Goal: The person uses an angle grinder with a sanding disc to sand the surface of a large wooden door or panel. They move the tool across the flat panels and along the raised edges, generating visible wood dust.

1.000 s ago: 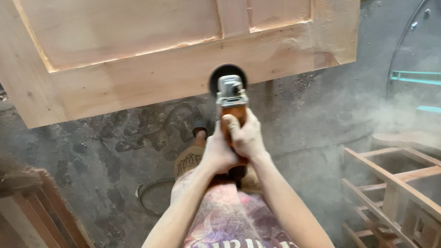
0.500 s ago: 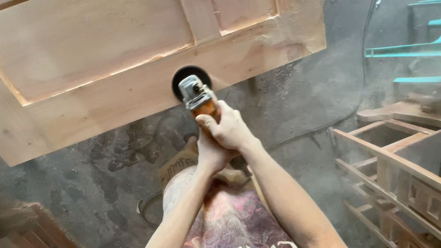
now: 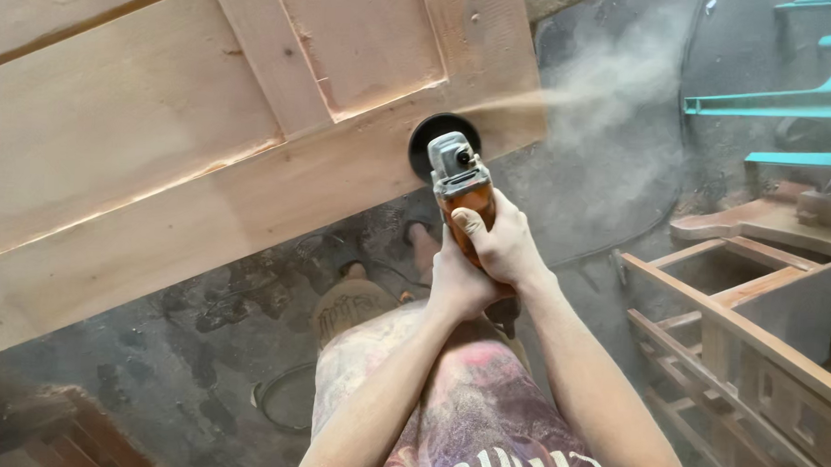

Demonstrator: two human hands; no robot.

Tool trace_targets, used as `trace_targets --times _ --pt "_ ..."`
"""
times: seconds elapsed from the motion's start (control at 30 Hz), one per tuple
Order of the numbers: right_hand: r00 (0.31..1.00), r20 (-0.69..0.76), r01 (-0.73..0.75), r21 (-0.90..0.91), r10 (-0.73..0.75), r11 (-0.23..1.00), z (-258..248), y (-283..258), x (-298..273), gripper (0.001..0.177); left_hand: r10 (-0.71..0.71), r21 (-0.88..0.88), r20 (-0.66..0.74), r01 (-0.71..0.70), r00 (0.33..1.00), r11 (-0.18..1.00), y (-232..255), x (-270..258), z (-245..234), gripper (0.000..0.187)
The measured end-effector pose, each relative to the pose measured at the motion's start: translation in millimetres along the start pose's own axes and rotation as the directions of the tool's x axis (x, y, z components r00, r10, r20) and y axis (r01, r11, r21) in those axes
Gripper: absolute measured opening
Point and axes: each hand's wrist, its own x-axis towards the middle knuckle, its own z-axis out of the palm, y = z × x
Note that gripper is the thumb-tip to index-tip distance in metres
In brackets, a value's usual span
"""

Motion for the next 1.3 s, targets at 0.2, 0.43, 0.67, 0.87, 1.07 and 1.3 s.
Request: trace_targets --times 0.2,0.43,0.67,0.87,1.07,1.3 --pt "0.997 -0.075 -0.023 0.022 0.025 0.999 -32 26 7 0.062 0.054 0.092 0.035 -0.057 0.998 0.994 10 20 30 0.097" --pt "0.961 -0.268 -0.009 0.199 0.063 0.98 -9 70 0 0.067 0.044 0.321 0.206 -0.11 0.977 0.941 5 31 8 0.101" --pt "0.979 -0.194 -0.005 0.252 0.056 0.968 67 36 -24 0.065 0.033 0.289 0.204 -0.092 0.978 0.953 -27 7 -67 0.106" --pt "0.998 0.06 0.024 0.078 -0.029 0.997 142 -58 -13 0.056 0.019 0.04 -0.076 -0.016 0.997 0.999 -69 -24 -135 0.094" --pt "0.953 0.264 -0.079 -0.249 0.146 0.965 155 -100 7 0.054 0.215 0.109 -0.195 -0.197 0.957 0.974 -76 -17 -143 0.076" --pt "0.999 -0.022 0.034 -0.056 -0.035 0.998 100 -64 16 0.055 0.005 0.069 0.039 -0.008 0.999 0.998 -21 2 -117 0.105"
